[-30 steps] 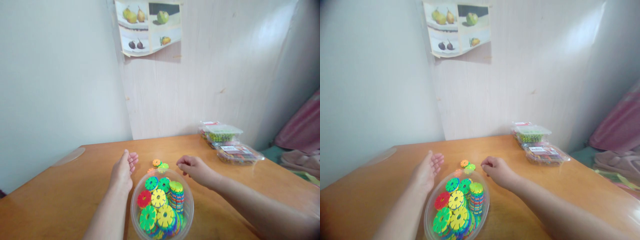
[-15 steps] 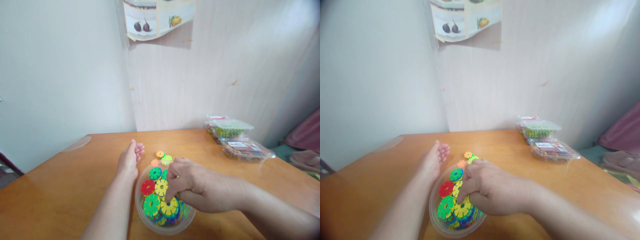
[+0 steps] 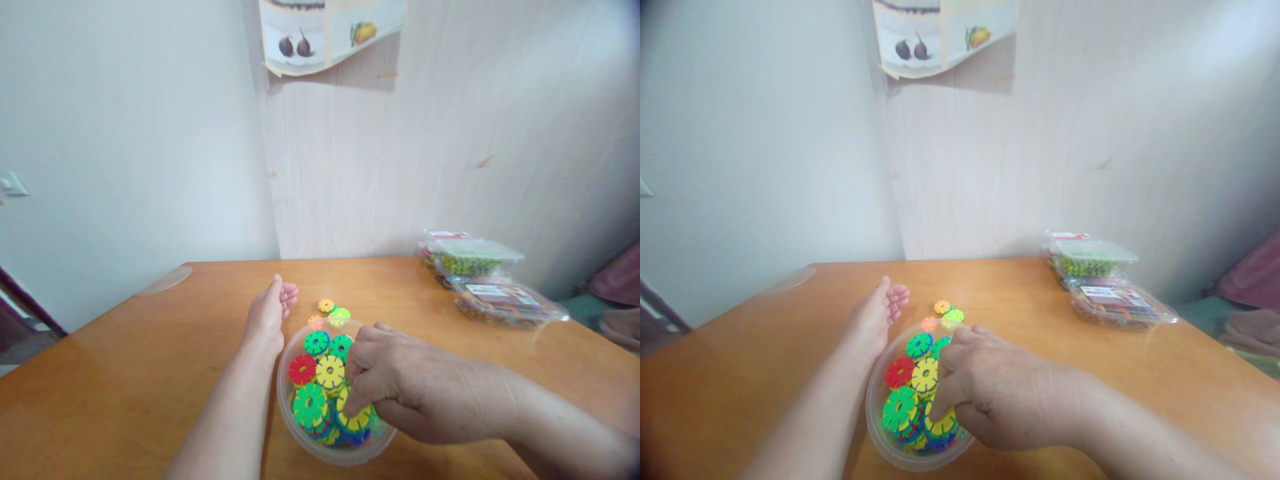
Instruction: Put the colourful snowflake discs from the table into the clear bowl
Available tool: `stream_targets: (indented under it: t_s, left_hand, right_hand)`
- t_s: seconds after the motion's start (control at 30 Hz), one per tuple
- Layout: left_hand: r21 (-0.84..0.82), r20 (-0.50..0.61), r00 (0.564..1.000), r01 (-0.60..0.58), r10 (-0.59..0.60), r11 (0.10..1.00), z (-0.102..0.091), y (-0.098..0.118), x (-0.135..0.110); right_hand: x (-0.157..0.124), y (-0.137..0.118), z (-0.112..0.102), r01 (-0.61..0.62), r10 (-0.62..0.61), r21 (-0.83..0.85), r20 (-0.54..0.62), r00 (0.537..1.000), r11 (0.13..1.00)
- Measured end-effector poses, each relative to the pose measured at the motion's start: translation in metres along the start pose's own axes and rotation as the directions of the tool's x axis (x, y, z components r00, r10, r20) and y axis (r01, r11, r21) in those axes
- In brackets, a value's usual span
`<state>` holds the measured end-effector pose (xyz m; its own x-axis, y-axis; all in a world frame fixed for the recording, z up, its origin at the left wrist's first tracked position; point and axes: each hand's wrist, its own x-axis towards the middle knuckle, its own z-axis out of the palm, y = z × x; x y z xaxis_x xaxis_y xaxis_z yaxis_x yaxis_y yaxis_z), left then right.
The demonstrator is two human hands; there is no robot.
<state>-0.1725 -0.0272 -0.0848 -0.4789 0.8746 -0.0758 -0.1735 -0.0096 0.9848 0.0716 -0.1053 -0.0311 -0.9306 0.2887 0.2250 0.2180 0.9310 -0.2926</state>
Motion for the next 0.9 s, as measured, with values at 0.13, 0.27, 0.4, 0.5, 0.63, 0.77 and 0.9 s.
stream_targets:
  t_s: [0.13,0.27,0.4,0.5,0.63,0.77,0.9]
  left_hand:
    - [-0.001,0.008,1.000,-0.013,0.013,1.000,0.000,-0.001,0.000]
    - [-0.008,0.006,1.000,-0.013,0.013,1.000,-0.001,-0.004,0.004]
    - [-0.007,0.008,1.000,-0.005,0.005,1.000,-0.001,-0.006,0.006]
    - [-0.011,0.008,1.000,-0.005,0.005,1.000,-0.001,-0.006,0.005]
    - [-0.023,0.002,1.000,-0.020,0.020,1.000,-0.001,-0.005,0.003]
    - [-0.013,0.007,1.000,-0.013,0.013,1.000,-0.001,-0.003,0.001]
    - [-0.019,0.005,1.000,-0.009,0.009,1.000,-0.001,-0.002,0.000]
  right_hand:
    - [0.000,-0.003,0.000,-0.007,0.007,-0.003,-0.007,1.000,1.000]
    - [0.000,-0.009,0.002,-0.029,0.028,-0.031,-0.012,1.000,0.999]
    - [-0.001,-0.014,0.003,-0.043,0.043,-0.039,0.013,0.999,0.998]
    - [0.001,-0.018,0.002,-0.050,0.050,-0.008,0.011,0.999,0.999]
    - [0.004,-0.016,-0.002,-0.068,0.071,0.050,-0.042,0.997,0.996]
    - [0.005,0.005,-0.004,-0.139,0.151,0.089,-0.150,0.977,0.986]
    - [0.004,0.046,0.001,-0.348,0.372,0.133,-0.311,0.874,0.928]
